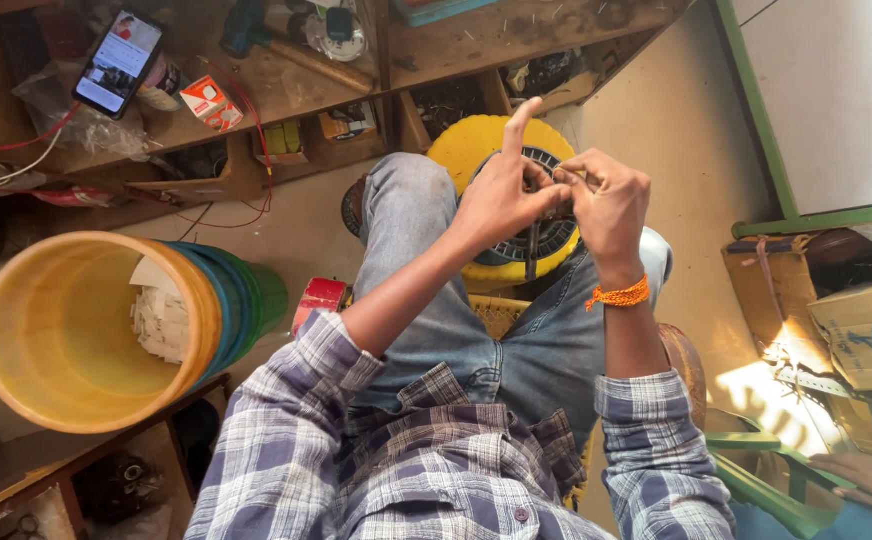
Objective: The person sits with an electric motor armature on a stool between their legs and fits copper wire coils into the armature slots by hand, pressing and adjusting the windings around the commutator throughout the clip.
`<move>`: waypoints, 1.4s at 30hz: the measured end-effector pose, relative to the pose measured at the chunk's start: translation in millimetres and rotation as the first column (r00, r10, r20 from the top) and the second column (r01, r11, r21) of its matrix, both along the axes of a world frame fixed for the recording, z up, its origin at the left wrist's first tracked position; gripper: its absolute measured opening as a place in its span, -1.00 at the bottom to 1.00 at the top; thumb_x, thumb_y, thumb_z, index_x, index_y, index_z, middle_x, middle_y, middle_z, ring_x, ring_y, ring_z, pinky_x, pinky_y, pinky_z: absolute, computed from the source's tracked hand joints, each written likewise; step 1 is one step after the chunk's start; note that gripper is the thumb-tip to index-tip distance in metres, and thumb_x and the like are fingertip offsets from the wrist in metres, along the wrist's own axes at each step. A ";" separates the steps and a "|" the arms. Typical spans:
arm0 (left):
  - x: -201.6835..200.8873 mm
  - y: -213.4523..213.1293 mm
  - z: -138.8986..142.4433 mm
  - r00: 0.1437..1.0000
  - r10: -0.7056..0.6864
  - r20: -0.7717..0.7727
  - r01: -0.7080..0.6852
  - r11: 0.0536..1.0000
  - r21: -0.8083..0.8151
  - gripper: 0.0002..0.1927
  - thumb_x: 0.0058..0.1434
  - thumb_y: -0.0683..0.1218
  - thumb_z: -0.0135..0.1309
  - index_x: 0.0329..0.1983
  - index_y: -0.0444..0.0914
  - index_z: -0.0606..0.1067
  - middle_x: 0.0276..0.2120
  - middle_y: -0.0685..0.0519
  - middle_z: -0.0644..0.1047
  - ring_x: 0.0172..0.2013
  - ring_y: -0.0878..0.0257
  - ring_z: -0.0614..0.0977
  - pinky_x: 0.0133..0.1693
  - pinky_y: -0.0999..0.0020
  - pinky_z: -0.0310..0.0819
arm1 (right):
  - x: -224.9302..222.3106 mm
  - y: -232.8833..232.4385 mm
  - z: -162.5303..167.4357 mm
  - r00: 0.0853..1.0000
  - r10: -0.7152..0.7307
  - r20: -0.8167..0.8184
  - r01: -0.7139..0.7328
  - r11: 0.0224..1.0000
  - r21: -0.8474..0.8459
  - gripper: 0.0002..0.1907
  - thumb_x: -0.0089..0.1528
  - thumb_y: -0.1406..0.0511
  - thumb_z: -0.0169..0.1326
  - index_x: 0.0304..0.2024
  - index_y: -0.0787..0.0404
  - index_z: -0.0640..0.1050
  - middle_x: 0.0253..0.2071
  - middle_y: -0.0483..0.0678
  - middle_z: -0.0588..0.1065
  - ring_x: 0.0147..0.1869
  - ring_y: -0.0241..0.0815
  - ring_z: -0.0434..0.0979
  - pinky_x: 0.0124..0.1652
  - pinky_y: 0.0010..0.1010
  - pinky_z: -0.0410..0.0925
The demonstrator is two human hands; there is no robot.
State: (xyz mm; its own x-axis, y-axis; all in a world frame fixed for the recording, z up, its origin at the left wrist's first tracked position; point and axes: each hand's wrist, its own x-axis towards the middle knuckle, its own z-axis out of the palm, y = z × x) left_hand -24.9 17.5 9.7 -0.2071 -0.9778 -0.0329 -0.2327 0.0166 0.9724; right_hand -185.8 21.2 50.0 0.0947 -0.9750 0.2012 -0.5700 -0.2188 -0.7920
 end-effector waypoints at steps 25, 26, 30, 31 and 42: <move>46.3 -14.9 6.2 0.907 -0.422 -0.007 0.416 0.897 -0.146 -0.40 0.32 -0.10 0.20 0.41 -0.10 0.31 -0.08 0.14 0.70 -0.13 0.20 0.78 -0.07 0.27 0.64 | 7.6 108.7 -106.3 0.838 -0.332 0.433 0.213 0.930 0.299 -0.94 0.27 0.46 0.19 -0.31 0.27 0.57 -0.53 -0.33 0.32 -0.46 -0.54 0.13 -0.45 -0.57 0.00; 46.5 -14.3 5.1 0.907 -0.421 0.006 0.411 0.882 -0.232 -0.39 0.28 -0.08 0.25 0.38 -0.10 0.33 -0.09 0.14 0.70 -0.11 0.18 0.76 -0.07 0.27 0.62 | 2.9 109.9 -117.2 0.811 -0.355 0.464 0.225 0.923 0.312 -0.94 0.26 0.47 0.17 -0.30 0.26 0.57 -0.52 -0.32 0.37 -0.46 -0.54 0.17 -0.45 -0.59 0.02; 47.3 -7.4 8.7 0.930 -0.338 0.141 0.365 0.827 -0.427 -0.31 0.14 -0.02 0.36 0.32 -0.10 0.36 -0.12 0.16 0.68 -0.09 0.13 0.67 -0.04 0.23 0.52 | -35.7 91.3 -124.6 0.731 -0.389 0.560 0.374 0.916 0.147 -0.87 0.40 0.45 0.17 -0.24 0.22 0.49 -0.31 -0.23 0.46 -0.27 -0.48 0.34 -0.25 -0.61 0.24; 46.6 -4.0 10.9 0.936 -0.298 0.186 0.350 0.825 -0.443 -0.28 0.11 -0.02 0.36 0.33 -0.09 0.35 -0.11 0.17 0.68 -0.10 0.12 0.64 -0.02 0.22 0.50 | -40.3 88.5 -121.7 0.680 -0.450 0.579 0.422 0.886 0.193 -0.86 0.39 0.44 0.15 -0.26 0.19 0.46 -0.40 -0.23 0.40 -0.38 -0.47 0.27 -0.37 -0.59 0.17; 42.4 24.1 7.1 0.953 -0.114 0.281 0.240 0.849 -0.471 -0.13 0.13 -0.04 0.28 0.50 0.02 0.19 -0.02 0.25 0.63 -0.13 0.14 0.52 0.09 0.24 0.45 | -48.7 98.7 -102.8 0.648 -0.457 0.609 0.458 0.873 0.167 -0.94 0.45 0.40 0.03 -0.15 0.24 0.44 -0.39 -0.17 0.38 -0.41 -0.38 0.36 -0.35 -0.53 0.29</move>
